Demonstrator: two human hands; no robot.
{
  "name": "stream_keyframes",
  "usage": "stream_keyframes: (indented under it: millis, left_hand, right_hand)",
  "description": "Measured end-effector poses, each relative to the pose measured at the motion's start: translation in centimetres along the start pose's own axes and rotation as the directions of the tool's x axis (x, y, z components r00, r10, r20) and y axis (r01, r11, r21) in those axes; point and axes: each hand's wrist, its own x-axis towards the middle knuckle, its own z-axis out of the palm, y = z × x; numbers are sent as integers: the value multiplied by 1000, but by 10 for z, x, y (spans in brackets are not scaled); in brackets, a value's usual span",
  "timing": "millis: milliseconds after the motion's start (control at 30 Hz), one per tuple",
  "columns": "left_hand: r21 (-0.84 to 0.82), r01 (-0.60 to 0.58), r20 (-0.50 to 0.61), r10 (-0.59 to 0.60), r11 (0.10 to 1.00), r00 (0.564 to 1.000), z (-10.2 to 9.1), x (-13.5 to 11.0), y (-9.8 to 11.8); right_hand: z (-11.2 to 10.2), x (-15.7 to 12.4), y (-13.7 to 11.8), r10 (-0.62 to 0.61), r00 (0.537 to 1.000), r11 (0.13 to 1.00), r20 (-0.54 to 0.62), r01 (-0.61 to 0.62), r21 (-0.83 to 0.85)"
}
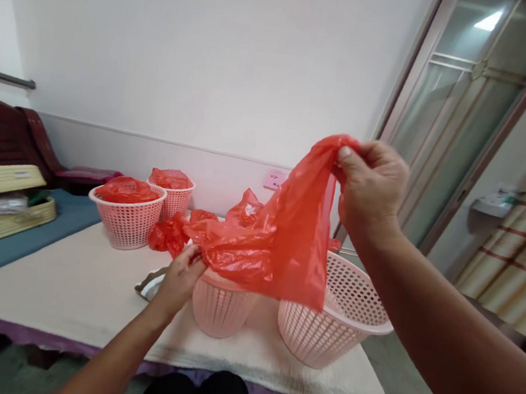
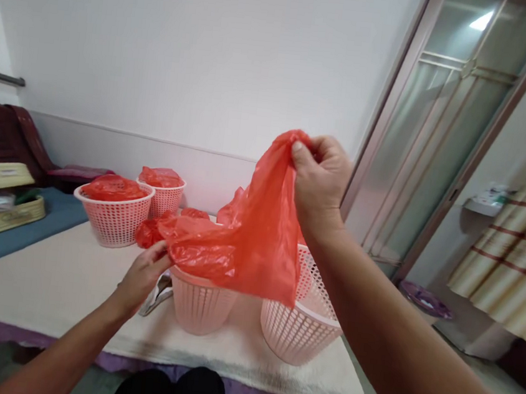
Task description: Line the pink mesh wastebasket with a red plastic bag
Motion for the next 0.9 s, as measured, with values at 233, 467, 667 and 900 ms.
stream_keyframes:
  millis: [233, 467, 667, 900]
  left_hand:
    - [442, -127, 204, 38, 888, 978, 21, 20, -21]
    - [567, -152, 239, 15, 810, 971, 3, 4, -36]
    - [568, -122, 229, -14, 814, 973, 5, 5, -41]
    - [552, -122, 226, -7, 825, 974, 3, 5, -36]
  right_hand:
    - [21, -24, -35, -122, 992, 986, -37, 126, 114]
    - [23, -133, 33, 370, 829, 919, 418, -392, -36]
    - [27, -150, 32, 461, 721, 847, 517, -532, -12]
    - [27, -157, 47, 410, 553, 912, 726, -237, -335]
